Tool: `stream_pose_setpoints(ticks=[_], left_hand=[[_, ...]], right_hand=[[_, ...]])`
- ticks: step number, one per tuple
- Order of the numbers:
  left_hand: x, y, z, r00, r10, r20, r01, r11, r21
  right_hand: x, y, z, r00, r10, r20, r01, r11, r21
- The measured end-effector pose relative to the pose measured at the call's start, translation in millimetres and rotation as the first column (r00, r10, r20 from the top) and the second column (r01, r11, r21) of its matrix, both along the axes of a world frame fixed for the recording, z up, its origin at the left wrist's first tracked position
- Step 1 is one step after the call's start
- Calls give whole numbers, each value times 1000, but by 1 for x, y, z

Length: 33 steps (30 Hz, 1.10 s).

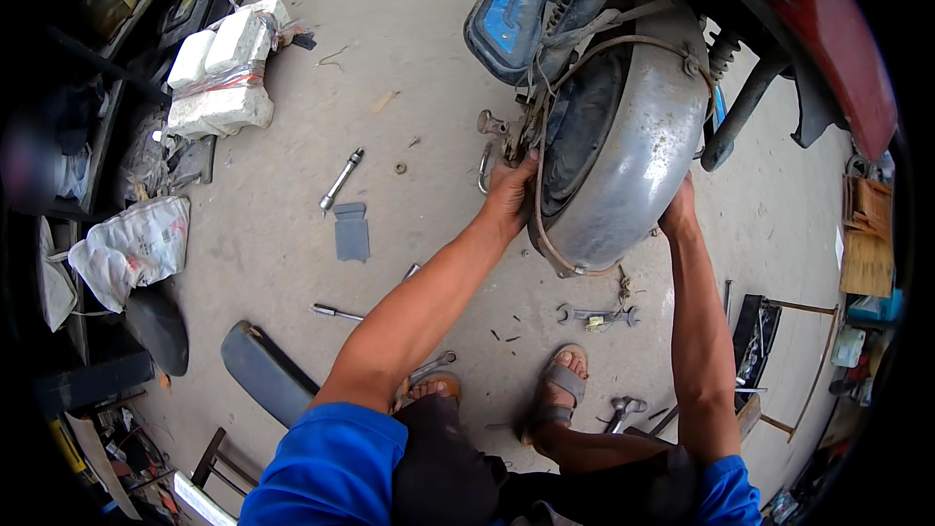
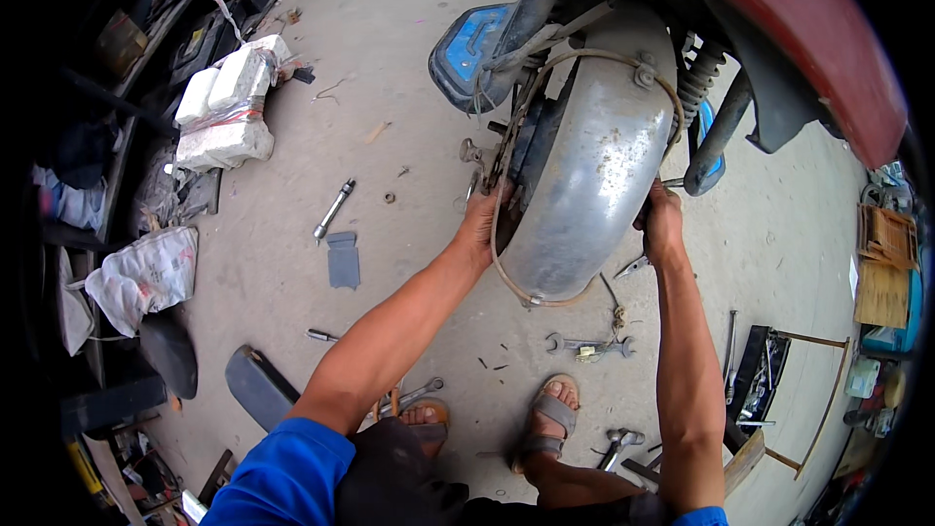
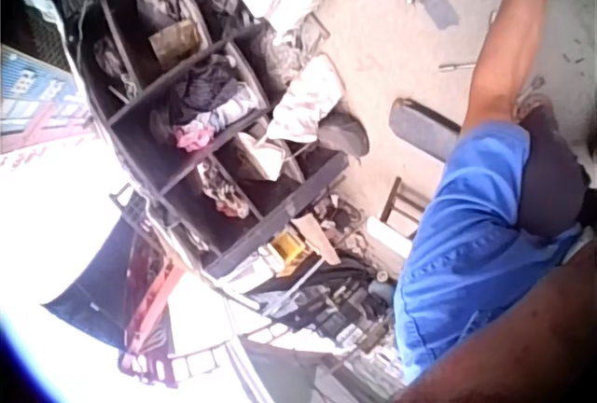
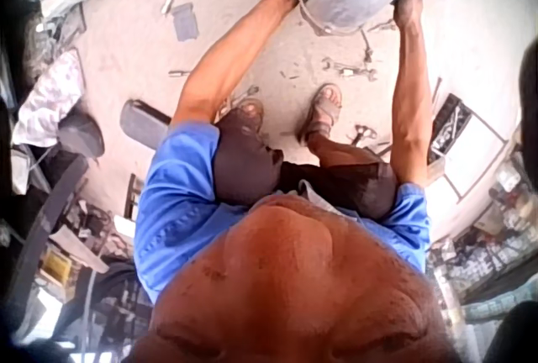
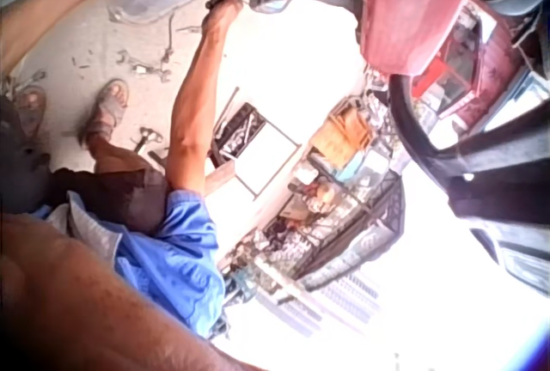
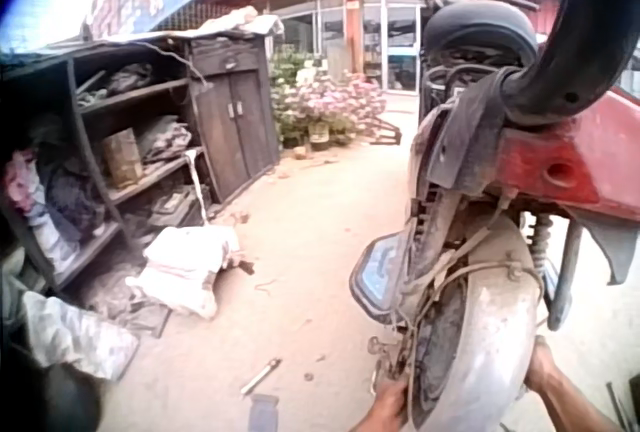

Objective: The person removes a motorcycle wheel, uses a hammer to adjust the hub, and reassembles the wheel with a brake disc and axle. They then mount the wheel onto the motorcycle and secure it with bolts and a chain.

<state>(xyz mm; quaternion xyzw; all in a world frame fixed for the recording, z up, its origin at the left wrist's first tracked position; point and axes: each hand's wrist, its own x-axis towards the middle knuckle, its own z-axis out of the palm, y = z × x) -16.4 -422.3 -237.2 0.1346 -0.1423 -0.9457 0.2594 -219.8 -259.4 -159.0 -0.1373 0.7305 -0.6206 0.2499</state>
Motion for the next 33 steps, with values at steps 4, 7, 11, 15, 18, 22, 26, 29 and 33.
stream_pose_setpoints(ticks=[4, 7, 11, 15, 18, 22, 26, 29, 33], left_hand=[[-4, 3, -4, 997, 28, 71, -29, 1000, 7], [-4, 3, -6, 995, 32, 94, -32, 999, 1], [-6, 5, -3, 985, 62, 160, -65, 998, 12], [-5, 10, 15, 975, 70, 213, -68, 998, -16], [0, 11, 36, 961, 46, 272, -39, 999, -31], [5, 9, 48, 955, 11, 295, -10, 1000, -6], [6, 9, 48, 955, -9, 295, 6, 1000, 12], [2, 10, 46, 942, 16, 334, -26, 999, 26], [1, 13, 51, 946, -13, 324, 16, 1000, -5]], right_hand=[[-2, 4, -2, 1000, 28, -14, -28, 1000, 4], [-1, 3, 1, 1000, 29, -2, -29, 999, 26], [-3, 2, 0, 999, 47, -7, -46, 997, 54], [-11, 5, -6, 998, 59, -14, -58, 997, 44], [-10, 3, -6, 999, 32, 5, -33, 999, 33], [-6, -3, -3, 998, -35, 57, 35, 999, 3], [-2, -8, 4, 991, -79, 105, 77, 997, 20], [7, -15, 13, 989, -105, 108, 103, 994, 22], [3, -11, 11, 983, -129, 130, 126, 991, 33]])
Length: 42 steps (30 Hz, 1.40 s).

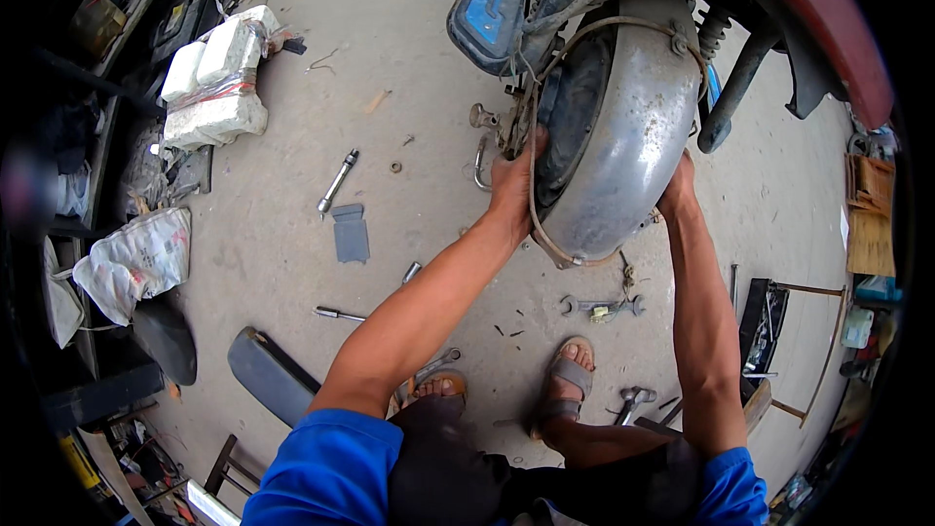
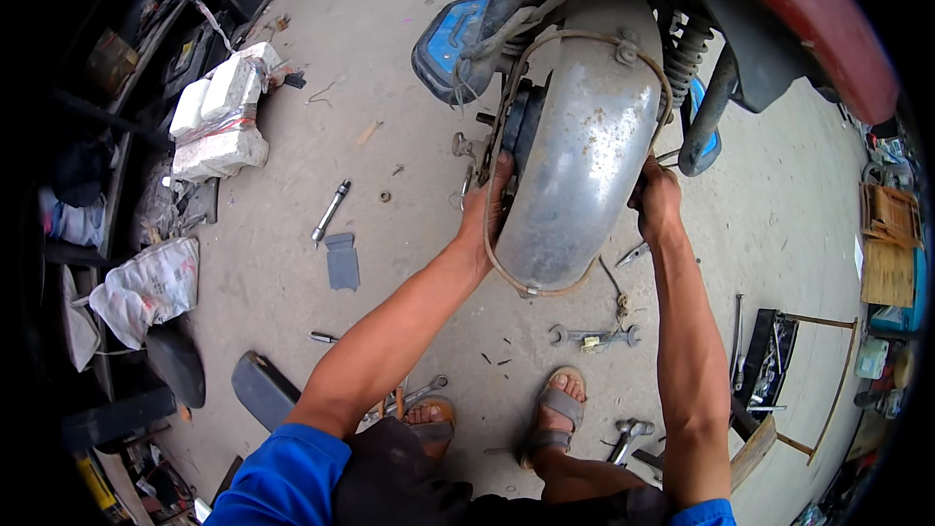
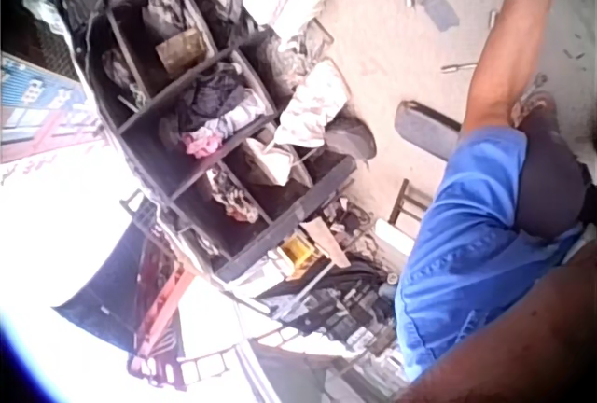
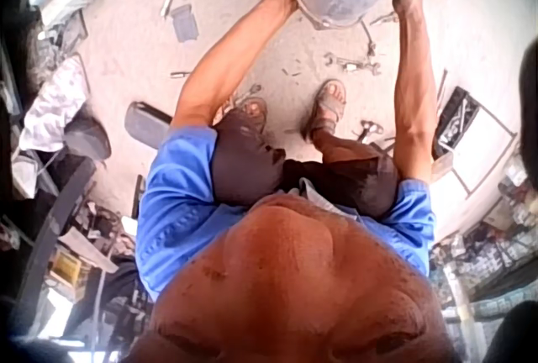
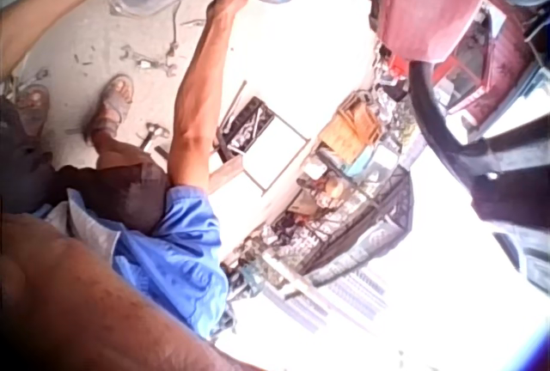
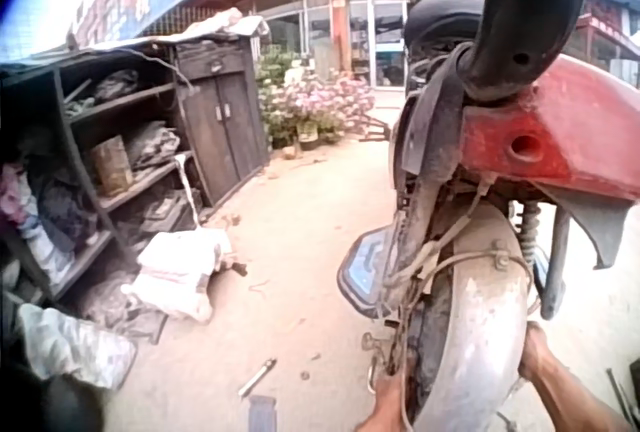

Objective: The person removes a motorcycle wheel, uses a hammer to adjust the hub, and reassembles the wheel with a brake disc and axle. They then mount the wheel onto the motorcycle and secure it with bolts and a chain.

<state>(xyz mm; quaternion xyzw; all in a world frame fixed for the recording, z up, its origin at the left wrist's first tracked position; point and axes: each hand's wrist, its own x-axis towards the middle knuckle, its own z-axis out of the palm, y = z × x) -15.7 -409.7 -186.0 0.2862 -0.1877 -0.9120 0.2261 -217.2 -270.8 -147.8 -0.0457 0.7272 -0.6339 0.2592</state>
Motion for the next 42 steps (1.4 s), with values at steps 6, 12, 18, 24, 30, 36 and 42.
stream_pose_setpoints(ticks=[6, 12, 18, 24, 30, 36, 42], left_hand=[[6, -2, 10, 996, -92, -10, 92, 996, 18], [5, -6, -27, 992, -124, -20, 123, 991, -43], [-4, -4, -35, 980, -180, -87, 164, 972, -170], [2, 6, 1, 965, -178, -193, 165, 983, -80], [-6, 6, 2, 956, -200, -216, 182, 978, -102], [-7, 4, 3, 949, -222, -223, 204, 974, -104], [-9, 3, 4, 945, -229, -234, 210, 972, -103]], right_hand=[[-11, 2, -9, 999, 34, 38, -35, 999, 14], [1, 17, -3, 974, 218, 56, -211, 972, -100], [13, 14, -17, 973, 111, -200, -140, 981, -134], [21, 5, -15, 979, 26, -204, -63, 982, -177], [15, 5, -25, 983, 10, -182, -37, 988, -147], [13, 2, -30, 981, 6, -192, -33, 990, -138], [9, -2, -33, 976, -20, -215, -14, 988, -155]])
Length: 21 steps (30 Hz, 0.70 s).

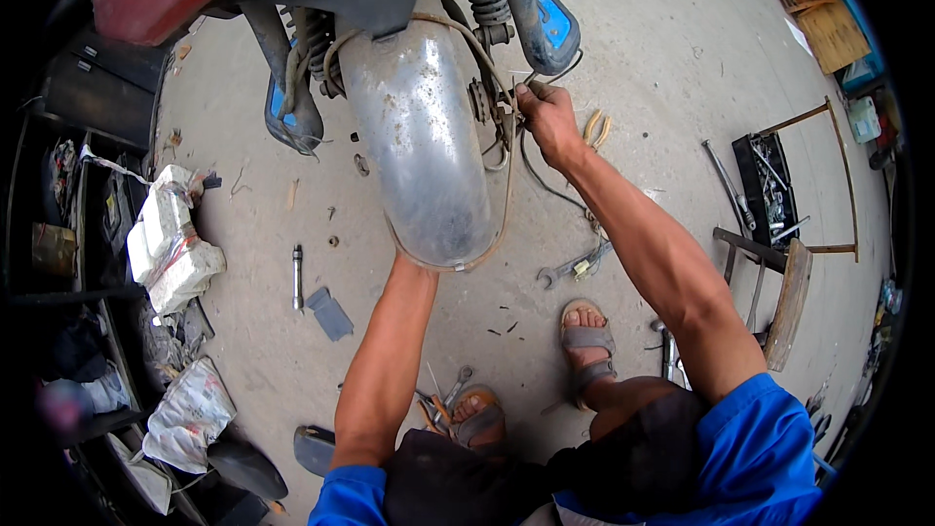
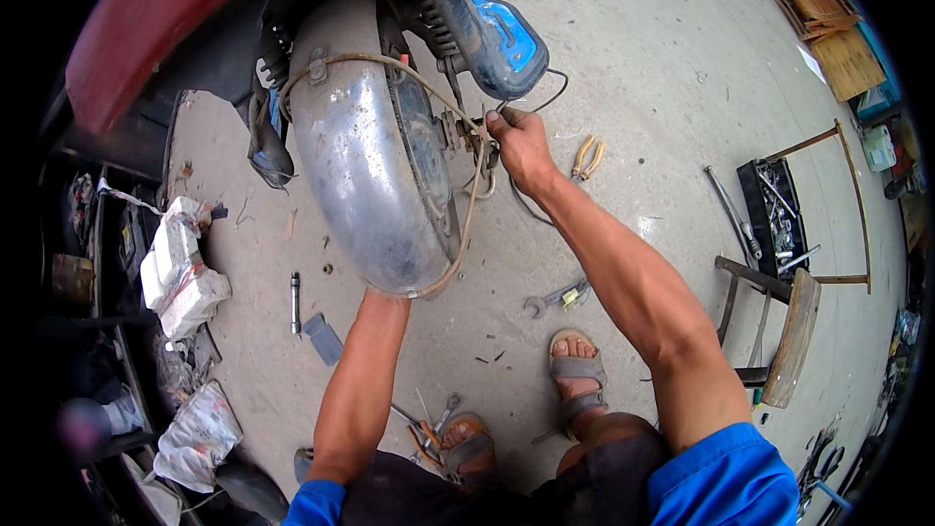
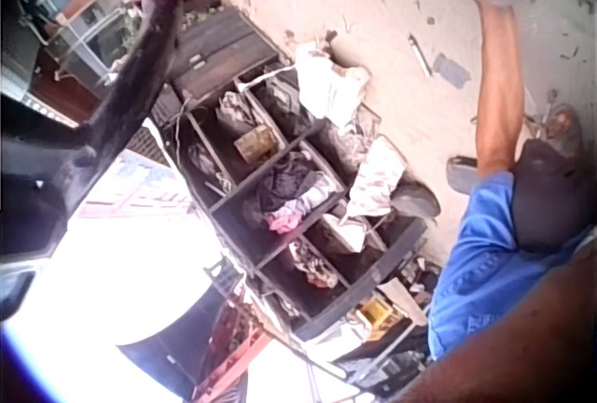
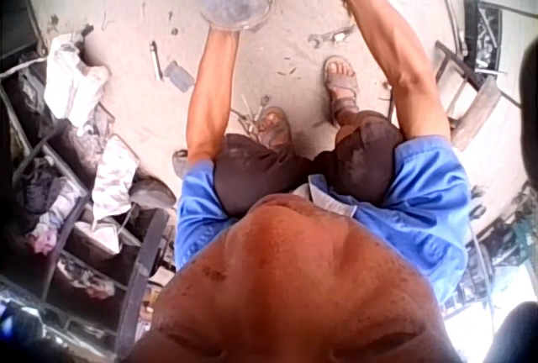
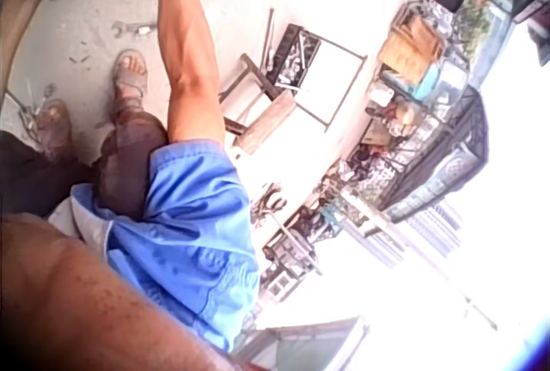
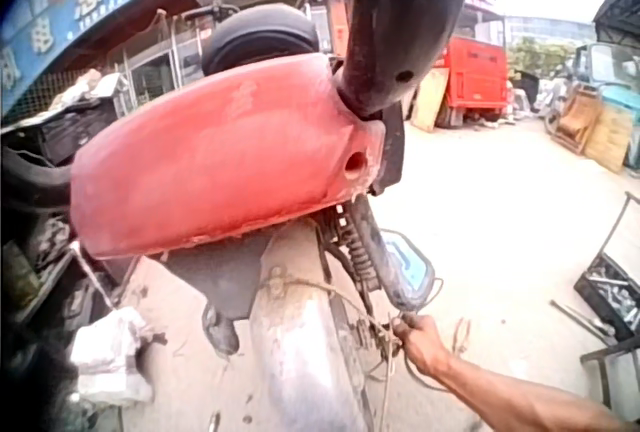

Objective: The person removes a motorcycle wheel, uses a hammer to adjust the hub, and reassembles the wheel with a brake disc and axle. They then mount the wheel onto the motorcycle and secure it with bolts and a chain.

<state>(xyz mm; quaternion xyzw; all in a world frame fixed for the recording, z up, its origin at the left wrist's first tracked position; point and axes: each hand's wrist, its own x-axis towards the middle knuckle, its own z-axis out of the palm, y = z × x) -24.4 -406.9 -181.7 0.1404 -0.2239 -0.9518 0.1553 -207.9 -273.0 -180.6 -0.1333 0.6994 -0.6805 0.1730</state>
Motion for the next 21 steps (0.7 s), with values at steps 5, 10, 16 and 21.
stream_pose_setpoints(ticks=[5, 10, 16, 21], left_hand=[[-3, 3, 1, 1000, -9, -11, 9, 1000, 11], [-3, 4, 3, 1000, -17, -15, 17, 1000, 10], [-5, 2, 7, 1000, -16, -17, 16, 1000, 0], [-4, 0, 13, 1000, -20, -22, 20, 1000, 0]], right_hand=[[1, 3, -1, 1000, -17, 0, 17, 1000, 18], [5, 0, 2, 999, 10, 53, -8, 999, -31], [12, 2, 12, 996, 61, 63, -60, 998, -26], [13, 14, 12, 990, 124, -62, -123, 992, 23]])
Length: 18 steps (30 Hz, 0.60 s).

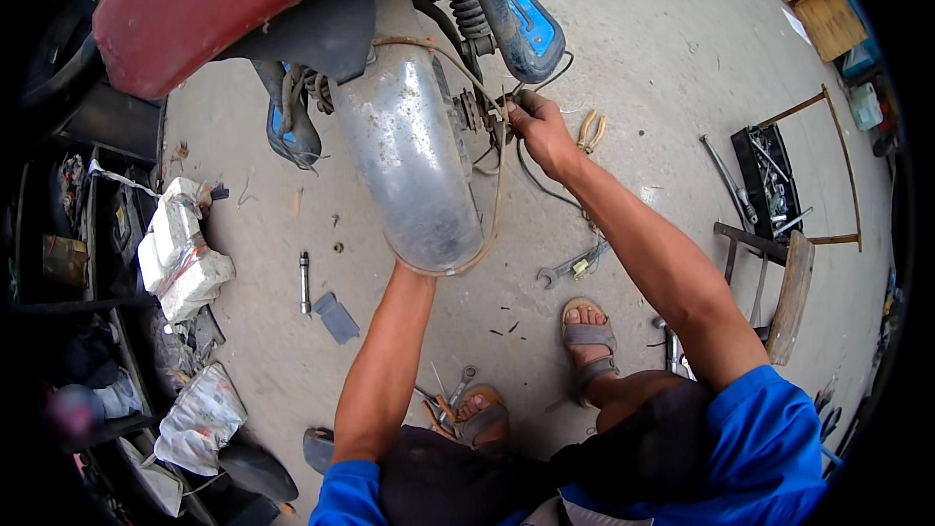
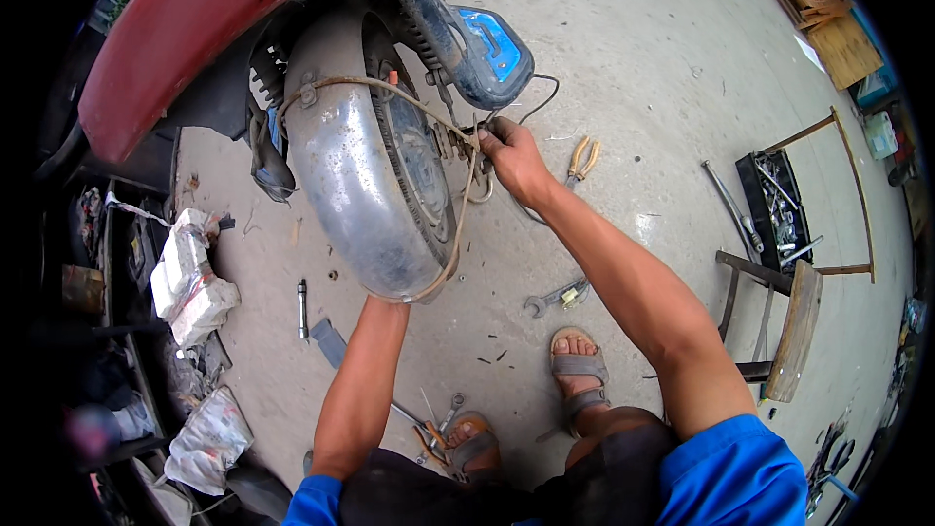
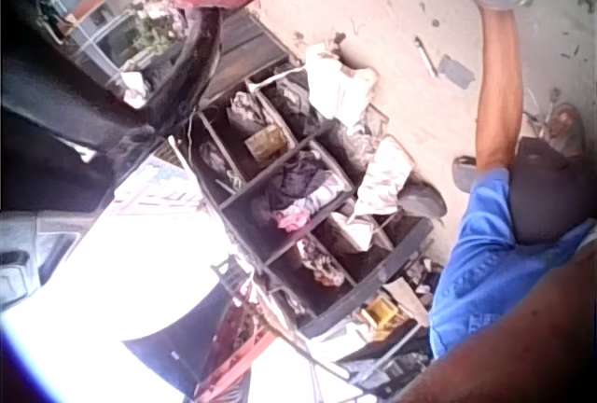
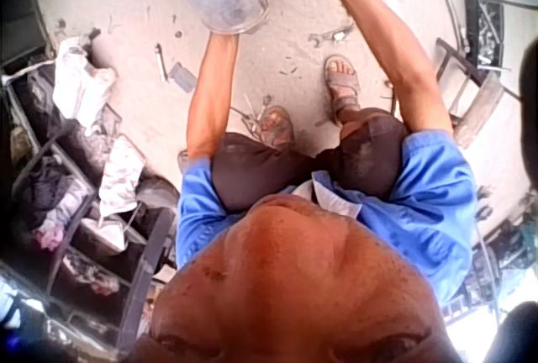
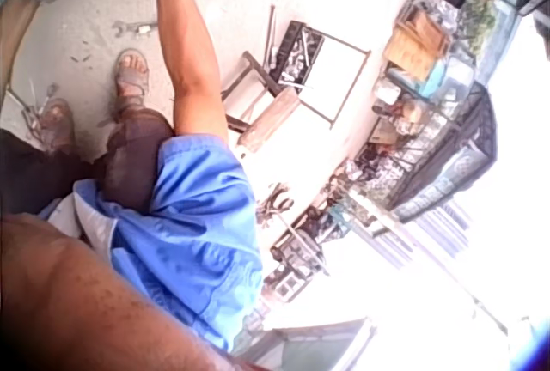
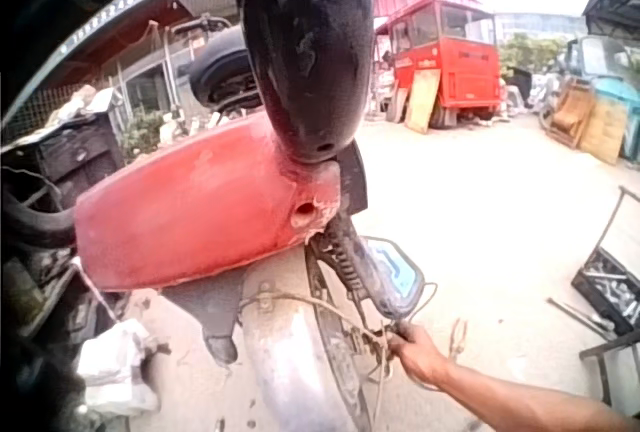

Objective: The person removes a motorcycle wheel, uses a hammer to adjust the hub, and reassembles the wheel with a brake disc and axle. They then mount the wheel onto the motorcycle and secure it with bolts and a chain.

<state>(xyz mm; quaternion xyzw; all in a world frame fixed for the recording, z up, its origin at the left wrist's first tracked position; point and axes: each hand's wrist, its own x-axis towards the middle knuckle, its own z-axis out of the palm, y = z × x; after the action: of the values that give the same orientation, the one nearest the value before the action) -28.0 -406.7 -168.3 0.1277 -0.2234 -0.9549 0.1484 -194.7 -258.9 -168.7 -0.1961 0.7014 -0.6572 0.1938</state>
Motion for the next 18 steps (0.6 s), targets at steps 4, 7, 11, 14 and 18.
stream_pose_setpoints(ticks=[4, 7, 11, 14, 18], left_hand=[[1, 1, 1, 1000, 3, -3, -3, 1000, 0], [3, -1, 4, 1000, 4, -9, -4, 1000, 4], [5, 3, 5, 1000, -1, -9, 1, 1000, 11], [6, 4, 4, 1000, -6, -6, 6, 1000, 17], [11, 10, 1, 1000, -6, -5, 6, 999, 40]], right_hand=[[14, 9, 5, 960, -13, -279, 64, 983, 174], [27, 6, 15, 939, -25, -343, 102, 973, 209], [32, 11, 12, 871, -15, -492, 164, 951, 262], [26, 11, 14, 883, 10, -468, 167, 927, 335], [33, 9, 19, 907, -8, -420, 161, 930, 330]])
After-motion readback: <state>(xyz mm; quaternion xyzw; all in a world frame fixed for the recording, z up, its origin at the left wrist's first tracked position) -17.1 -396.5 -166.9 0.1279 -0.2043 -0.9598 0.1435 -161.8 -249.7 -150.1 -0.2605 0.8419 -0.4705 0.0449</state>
